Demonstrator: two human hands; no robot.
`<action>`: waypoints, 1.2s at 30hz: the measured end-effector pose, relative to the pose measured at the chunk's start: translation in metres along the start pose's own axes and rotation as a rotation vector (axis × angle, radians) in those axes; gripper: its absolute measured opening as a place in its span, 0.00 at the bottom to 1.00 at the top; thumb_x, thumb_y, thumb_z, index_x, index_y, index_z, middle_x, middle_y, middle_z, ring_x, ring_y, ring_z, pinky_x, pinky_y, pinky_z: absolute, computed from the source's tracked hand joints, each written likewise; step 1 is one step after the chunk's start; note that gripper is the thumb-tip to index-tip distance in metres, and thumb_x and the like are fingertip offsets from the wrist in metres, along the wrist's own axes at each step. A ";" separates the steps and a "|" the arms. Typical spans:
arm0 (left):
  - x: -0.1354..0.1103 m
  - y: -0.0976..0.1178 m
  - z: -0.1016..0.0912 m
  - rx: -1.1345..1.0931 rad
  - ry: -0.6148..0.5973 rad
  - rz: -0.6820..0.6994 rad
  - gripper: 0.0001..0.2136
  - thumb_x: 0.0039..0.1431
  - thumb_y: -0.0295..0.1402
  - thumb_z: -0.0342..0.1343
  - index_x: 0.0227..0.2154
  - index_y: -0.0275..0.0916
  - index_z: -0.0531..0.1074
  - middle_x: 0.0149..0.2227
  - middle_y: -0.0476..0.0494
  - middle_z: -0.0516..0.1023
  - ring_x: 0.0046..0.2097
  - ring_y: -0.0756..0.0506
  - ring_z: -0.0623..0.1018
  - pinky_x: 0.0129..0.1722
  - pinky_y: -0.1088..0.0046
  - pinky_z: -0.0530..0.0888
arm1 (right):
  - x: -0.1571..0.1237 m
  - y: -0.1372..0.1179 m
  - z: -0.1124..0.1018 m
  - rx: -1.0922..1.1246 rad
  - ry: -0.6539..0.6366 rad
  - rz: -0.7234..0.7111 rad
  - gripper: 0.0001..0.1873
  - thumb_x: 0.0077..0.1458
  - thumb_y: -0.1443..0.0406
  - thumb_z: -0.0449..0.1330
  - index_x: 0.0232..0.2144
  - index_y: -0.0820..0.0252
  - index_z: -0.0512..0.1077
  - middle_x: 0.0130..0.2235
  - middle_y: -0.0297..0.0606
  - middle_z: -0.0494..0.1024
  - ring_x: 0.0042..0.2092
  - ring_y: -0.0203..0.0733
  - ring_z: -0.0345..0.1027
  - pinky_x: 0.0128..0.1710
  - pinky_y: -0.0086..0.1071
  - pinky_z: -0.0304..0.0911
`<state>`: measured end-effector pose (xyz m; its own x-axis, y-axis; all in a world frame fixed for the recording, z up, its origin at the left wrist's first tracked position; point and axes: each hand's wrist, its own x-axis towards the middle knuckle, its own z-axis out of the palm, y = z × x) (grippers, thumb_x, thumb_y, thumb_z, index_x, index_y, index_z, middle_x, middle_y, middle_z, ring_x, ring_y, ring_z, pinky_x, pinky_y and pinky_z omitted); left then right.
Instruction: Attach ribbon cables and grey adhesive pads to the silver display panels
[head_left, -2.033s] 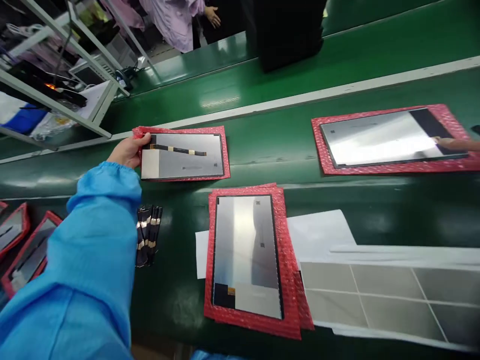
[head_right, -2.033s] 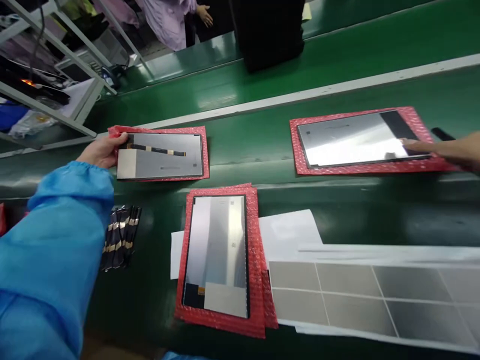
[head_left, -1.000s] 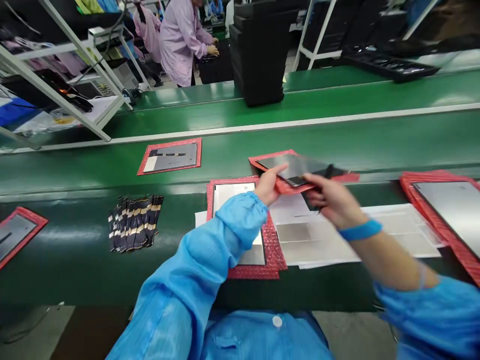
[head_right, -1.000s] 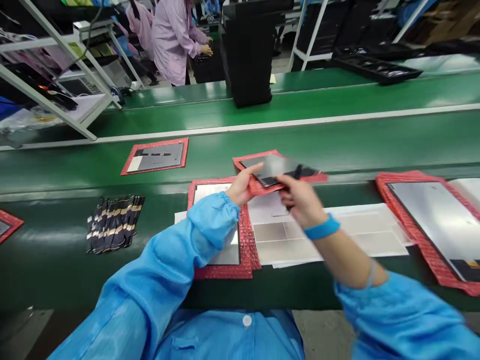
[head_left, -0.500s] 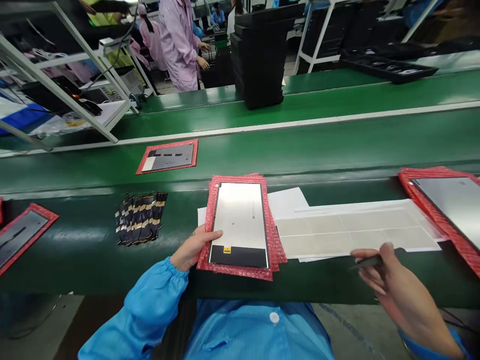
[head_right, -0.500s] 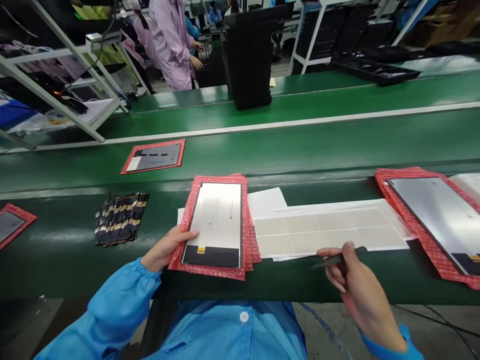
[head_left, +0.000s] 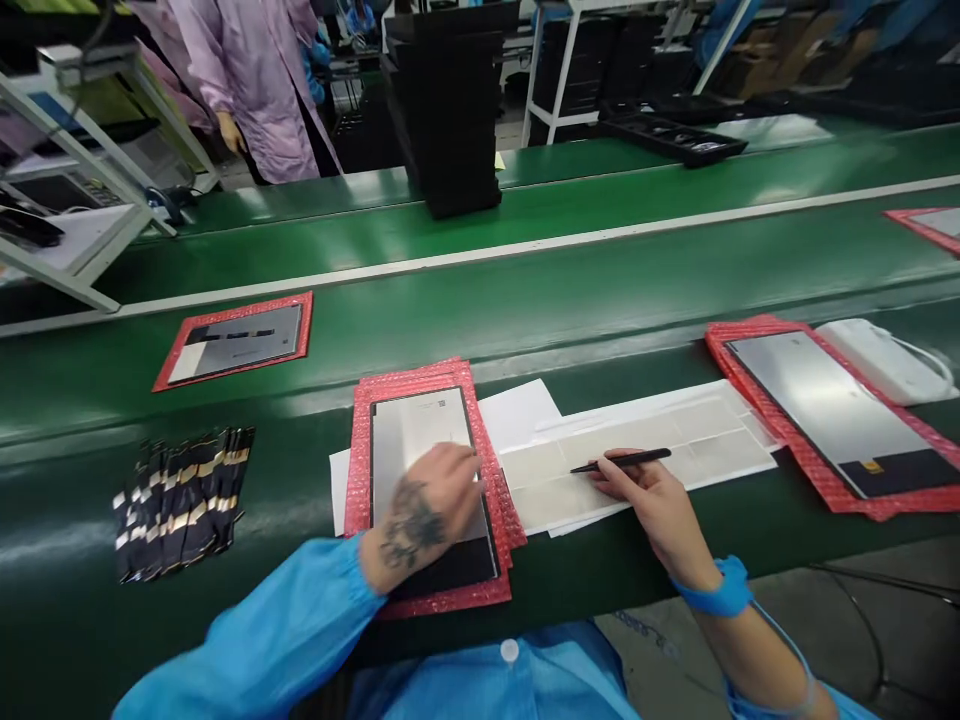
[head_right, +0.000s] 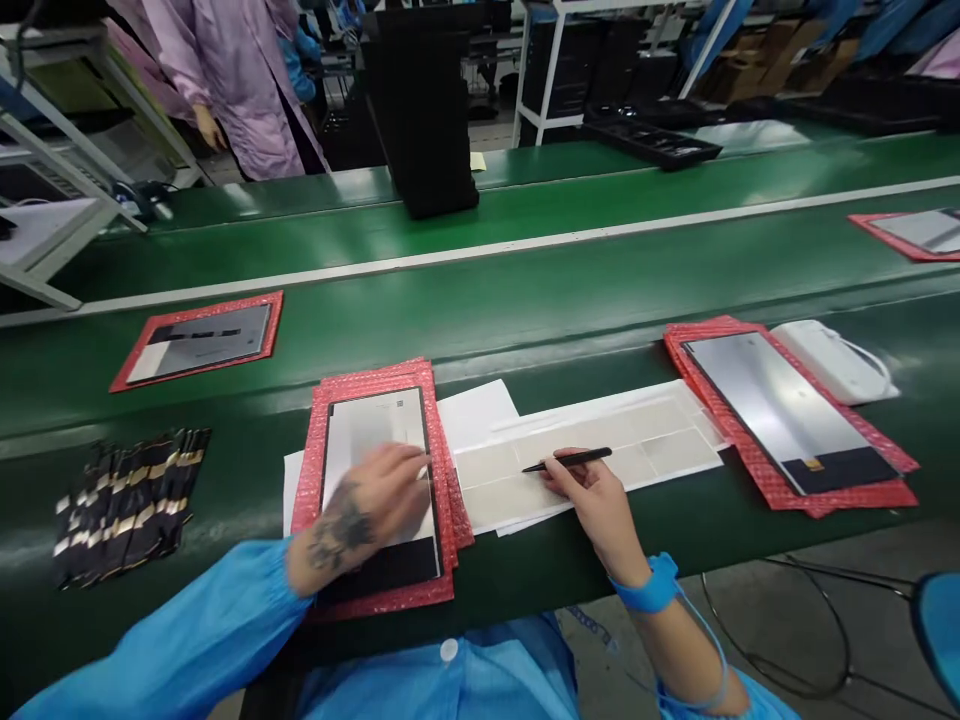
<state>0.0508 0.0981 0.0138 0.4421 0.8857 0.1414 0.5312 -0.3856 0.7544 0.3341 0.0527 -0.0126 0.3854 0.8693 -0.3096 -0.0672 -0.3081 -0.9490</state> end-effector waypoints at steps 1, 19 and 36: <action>0.020 0.003 0.018 0.023 -0.124 0.111 0.16 0.63 0.40 0.54 0.49 0.45 0.79 0.54 0.35 0.79 0.58 0.32 0.74 0.61 0.53 0.68 | 0.001 0.000 0.003 0.004 0.004 -0.018 0.28 0.34 0.45 0.76 0.31 0.56 0.76 0.31 0.39 0.81 0.36 0.52 0.79 0.39 0.44 0.78; 0.097 -0.008 0.080 0.298 -0.681 0.313 0.42 0.54 0.57 0.61 0.68 0.46 0.58 0.73 0.39 0.50 0.73 0.26 0.44 0.69 0.39 0.37 | 0.006 0.014 0.008 0.051 0.055 0.026 0.29 0.35 0.46 0.77 0.32 0.57 0.73 0.30 0.38 0.81 0.35 0.50 0.79 0.41 0.44 0.76; 0.004 0.047 0.122 0.825 -0.318 0.512 0.22 0.68 0.21 0.40 0.61 0.28 0.67 0.63 0.31 0.70 0.40 0.46 0.78 0.28 0.72 0.73 | 0.008 -0.005 0.024 0.028 0.076 -0.106 0.30 0.29 0.46 0.77 0.26 0.59 0.73 0.23 0.36 0.78 0.25 0.44 0.76 0.26 0.34 0.76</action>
<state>0.1652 0.0518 -0.0287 0.8635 0.5013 0.0559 0.5036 -0.8629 -0.0423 0.3159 0.0704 -0.0114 0.4606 0.8642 -0.2025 -0.0473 -0.2039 -0.9778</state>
